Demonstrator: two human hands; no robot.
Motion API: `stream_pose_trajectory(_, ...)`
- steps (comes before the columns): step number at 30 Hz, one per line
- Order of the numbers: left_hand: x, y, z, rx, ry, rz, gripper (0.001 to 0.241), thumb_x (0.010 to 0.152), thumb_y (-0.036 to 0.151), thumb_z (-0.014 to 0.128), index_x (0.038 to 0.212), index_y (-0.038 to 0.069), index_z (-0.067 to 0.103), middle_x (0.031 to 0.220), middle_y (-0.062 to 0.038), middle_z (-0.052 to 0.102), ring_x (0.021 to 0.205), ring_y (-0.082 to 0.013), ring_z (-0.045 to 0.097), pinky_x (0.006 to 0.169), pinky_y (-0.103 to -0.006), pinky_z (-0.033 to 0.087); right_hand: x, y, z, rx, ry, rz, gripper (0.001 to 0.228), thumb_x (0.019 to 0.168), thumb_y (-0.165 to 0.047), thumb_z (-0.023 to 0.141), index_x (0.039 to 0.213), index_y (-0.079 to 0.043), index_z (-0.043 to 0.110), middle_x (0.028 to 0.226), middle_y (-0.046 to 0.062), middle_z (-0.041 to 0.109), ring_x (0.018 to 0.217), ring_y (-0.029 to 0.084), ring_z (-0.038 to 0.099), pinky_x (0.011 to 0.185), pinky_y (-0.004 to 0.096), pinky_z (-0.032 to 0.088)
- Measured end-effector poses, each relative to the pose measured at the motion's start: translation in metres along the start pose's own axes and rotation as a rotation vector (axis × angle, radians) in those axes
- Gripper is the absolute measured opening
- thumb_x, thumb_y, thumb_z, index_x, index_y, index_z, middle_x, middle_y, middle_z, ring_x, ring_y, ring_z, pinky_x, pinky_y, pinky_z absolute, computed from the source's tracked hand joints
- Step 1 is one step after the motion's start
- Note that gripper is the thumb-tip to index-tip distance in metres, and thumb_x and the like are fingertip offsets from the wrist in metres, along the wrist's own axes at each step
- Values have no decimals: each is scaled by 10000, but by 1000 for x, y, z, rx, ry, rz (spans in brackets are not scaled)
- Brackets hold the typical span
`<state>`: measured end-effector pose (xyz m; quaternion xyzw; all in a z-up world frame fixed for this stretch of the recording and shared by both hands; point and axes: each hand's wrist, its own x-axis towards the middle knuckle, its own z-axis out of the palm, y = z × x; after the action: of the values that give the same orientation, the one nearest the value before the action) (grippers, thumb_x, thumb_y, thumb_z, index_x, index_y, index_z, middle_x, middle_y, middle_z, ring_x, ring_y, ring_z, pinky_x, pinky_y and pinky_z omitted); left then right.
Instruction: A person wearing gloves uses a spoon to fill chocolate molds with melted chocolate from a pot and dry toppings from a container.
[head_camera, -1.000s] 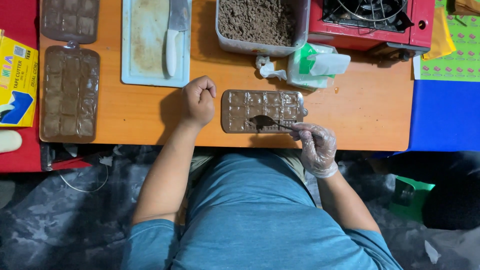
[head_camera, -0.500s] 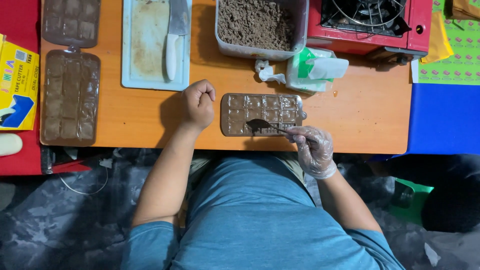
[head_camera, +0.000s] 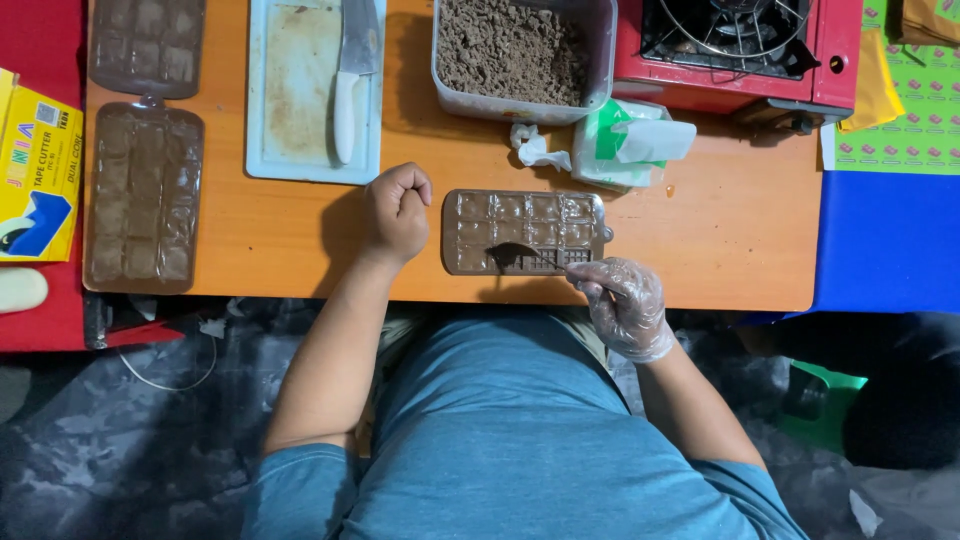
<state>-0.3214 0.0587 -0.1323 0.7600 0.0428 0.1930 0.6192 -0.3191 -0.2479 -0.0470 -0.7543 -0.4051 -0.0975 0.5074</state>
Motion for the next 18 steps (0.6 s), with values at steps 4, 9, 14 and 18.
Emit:
stream_pose_trajectory(4,0,1,0,7,-4,8,296,798,-69,365,642,140,505,534,-24,407,491,-164,394,492,-257,359,-6,3,-7,-83,-12,-13,271,1031,-185,582,985,7,767,773,117,736,586,339,672,577,399,555)
stream_pose_trajectory(9,1,-4,2,12,4,17,295,805,-70,376,640,136,507,527,-25,401,484,-163,389,486,-259,357,0,-3,-3,-82,-33,-56,292,1044,-180,545,976,9,758,768,148,723,571,395,640,530,446,524)
stream_pose_trajectory(14,0,-4,3,-10,22,41,290,793,-70,378,629,137,499,522,-22,399,484,-160,381,483,-258,350,-2,-3,-1,-77,-31,-69,245,1027,-158,581,990,-5,769,795,132,739,617,382,673,559,440,545)
stream_pose_trajectory(18,-1,-1,1,-1,17,39,291,800,-71,382,636,136,506,534,-26,411,489,-163,394,486,-258,356,-5,-6,-8,-139,-32,-47,264,1043,-188,573,989,-20,769,806,121,738,631,366,675,575,442,545)
